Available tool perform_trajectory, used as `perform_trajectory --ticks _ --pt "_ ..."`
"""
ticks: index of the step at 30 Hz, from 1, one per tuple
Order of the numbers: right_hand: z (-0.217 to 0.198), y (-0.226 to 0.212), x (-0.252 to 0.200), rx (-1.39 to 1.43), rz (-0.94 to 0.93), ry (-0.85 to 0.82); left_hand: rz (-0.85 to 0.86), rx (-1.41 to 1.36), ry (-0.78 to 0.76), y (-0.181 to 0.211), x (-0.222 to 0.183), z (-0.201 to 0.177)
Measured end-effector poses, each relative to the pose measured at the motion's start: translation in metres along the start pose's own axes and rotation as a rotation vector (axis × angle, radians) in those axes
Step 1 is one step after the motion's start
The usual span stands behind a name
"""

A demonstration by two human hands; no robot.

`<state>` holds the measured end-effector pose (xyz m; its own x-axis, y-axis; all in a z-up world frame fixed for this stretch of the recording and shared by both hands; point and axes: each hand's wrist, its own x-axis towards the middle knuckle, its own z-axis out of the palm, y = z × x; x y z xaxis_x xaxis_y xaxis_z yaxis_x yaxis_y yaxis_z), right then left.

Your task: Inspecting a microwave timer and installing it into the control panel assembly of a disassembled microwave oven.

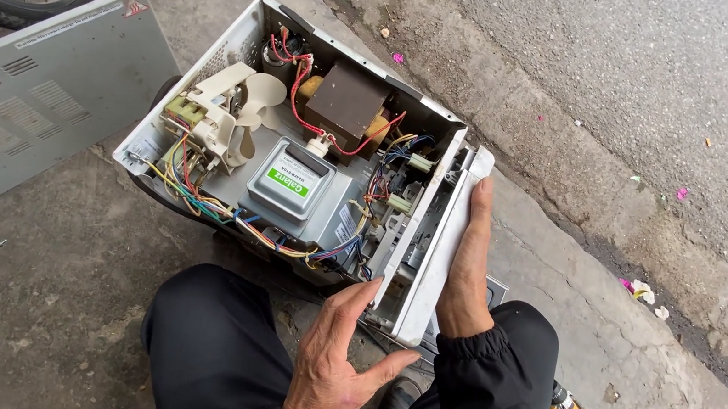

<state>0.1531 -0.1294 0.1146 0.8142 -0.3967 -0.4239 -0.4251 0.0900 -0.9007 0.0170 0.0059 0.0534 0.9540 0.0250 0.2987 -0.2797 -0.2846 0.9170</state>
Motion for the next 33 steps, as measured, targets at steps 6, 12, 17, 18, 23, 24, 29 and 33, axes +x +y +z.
perform_trajectory --ticks 6,12,17,18,23,24,29,33 --pt "-0.002 0.006 0.006 0.045 0.004 -0.039 -0.007 0.048 0.051 -0.002 -0.003 0.007" --pt "-0.003 0.010 0.013 0.060 0.000 -0.072 -0.030 0.006 0.084 0.000 -0.004 0.011" --pt "-0.004 0.009 0.014 0.165 0.005 -0.119 -0.055 -0.017 0.066 0.001 -0.006 0.012" --pt "-0.004 0.011 0.014 0.151 -0.020 -0.126 -0.054 -0.017 0.073 0.001 -0.007 0.013" --pt "-0.006 0.017 0.023 0.165 -0.076 -0.143 -0.050 0.013 0.078 -0.004 -0.011 0.016" --pt "-0.007 0.018 0.024 0.136 -0.119 -0.158 -0.061 0.021 0.080 -0.005 -0.012 0.017" --pt "-0.008 0.015 0.021 0.176 -0.111 -0.174 -0.057 0.016 0.080 -0.002 -0.012 0.017" --pt "-0.008 0.012 0.018 0.206 -0.128 -0.192 -0.060 0.012 0.079 0.001 -0.012 0.017"
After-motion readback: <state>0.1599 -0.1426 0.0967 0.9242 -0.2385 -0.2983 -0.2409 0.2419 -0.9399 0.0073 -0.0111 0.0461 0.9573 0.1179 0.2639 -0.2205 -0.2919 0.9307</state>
